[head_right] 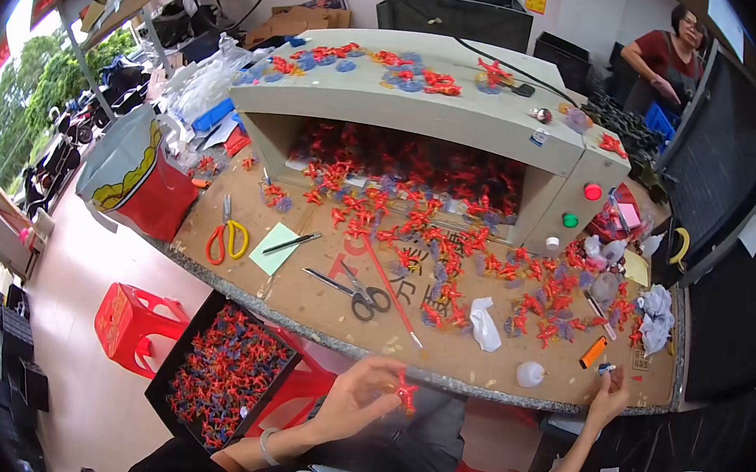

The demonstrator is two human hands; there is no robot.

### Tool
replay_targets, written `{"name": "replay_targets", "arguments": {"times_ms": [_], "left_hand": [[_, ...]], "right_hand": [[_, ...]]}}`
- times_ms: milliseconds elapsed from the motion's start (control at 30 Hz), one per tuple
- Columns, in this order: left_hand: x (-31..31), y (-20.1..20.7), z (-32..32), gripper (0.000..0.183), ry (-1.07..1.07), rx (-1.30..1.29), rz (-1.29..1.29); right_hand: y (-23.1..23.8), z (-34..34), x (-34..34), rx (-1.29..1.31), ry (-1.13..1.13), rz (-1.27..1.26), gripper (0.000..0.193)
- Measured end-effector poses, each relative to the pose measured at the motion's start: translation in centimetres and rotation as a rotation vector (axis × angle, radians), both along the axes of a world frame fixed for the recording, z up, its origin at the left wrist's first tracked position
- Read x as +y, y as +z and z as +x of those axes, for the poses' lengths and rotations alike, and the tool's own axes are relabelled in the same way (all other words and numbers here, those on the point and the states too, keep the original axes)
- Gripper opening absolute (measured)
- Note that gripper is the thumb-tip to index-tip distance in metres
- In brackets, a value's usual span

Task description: The person assembles small red plastic figurines by hand, joining parts with glue from a bottle.

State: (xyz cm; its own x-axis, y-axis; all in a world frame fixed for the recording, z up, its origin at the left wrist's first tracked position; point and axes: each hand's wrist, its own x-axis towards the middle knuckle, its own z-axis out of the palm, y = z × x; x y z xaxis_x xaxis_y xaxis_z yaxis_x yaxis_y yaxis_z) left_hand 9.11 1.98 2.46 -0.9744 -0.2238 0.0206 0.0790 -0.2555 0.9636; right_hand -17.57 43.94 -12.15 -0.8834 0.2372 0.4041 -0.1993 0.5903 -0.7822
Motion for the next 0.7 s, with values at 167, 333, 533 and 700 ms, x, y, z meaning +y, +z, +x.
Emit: {"name": "replay_targets", "arguments": {"times_ms": [167, 333, 533, 700], "left_hand": [[-1.1, -0.4, -0.1, 0.043, 0.004, -0.015, 0.046], [-1.2, -2.2, 0.0, 0.040, -0.078, 0.002, 0.018], [-2.8, -3.8, 2.5, 0.039, 0.016, -0.007, 0.043], [-5.3, -5.8, 5.8, 0.044, 0.287, 0.310, 0.254]], "right_hand": [[12.0, 9.5, -9.9, 0.248, -0.149, 0.141, 0.024], [13.7, 16.9, -20.3, 0.108, 0.324, -0.191, 0.010], [15.2, 21.1, -31.3, -0.357, 0.948, -1.135, 0.024], [21.2, 25.0, -39.8, -0.776, 1.642, -2.006, 0.066]]}}
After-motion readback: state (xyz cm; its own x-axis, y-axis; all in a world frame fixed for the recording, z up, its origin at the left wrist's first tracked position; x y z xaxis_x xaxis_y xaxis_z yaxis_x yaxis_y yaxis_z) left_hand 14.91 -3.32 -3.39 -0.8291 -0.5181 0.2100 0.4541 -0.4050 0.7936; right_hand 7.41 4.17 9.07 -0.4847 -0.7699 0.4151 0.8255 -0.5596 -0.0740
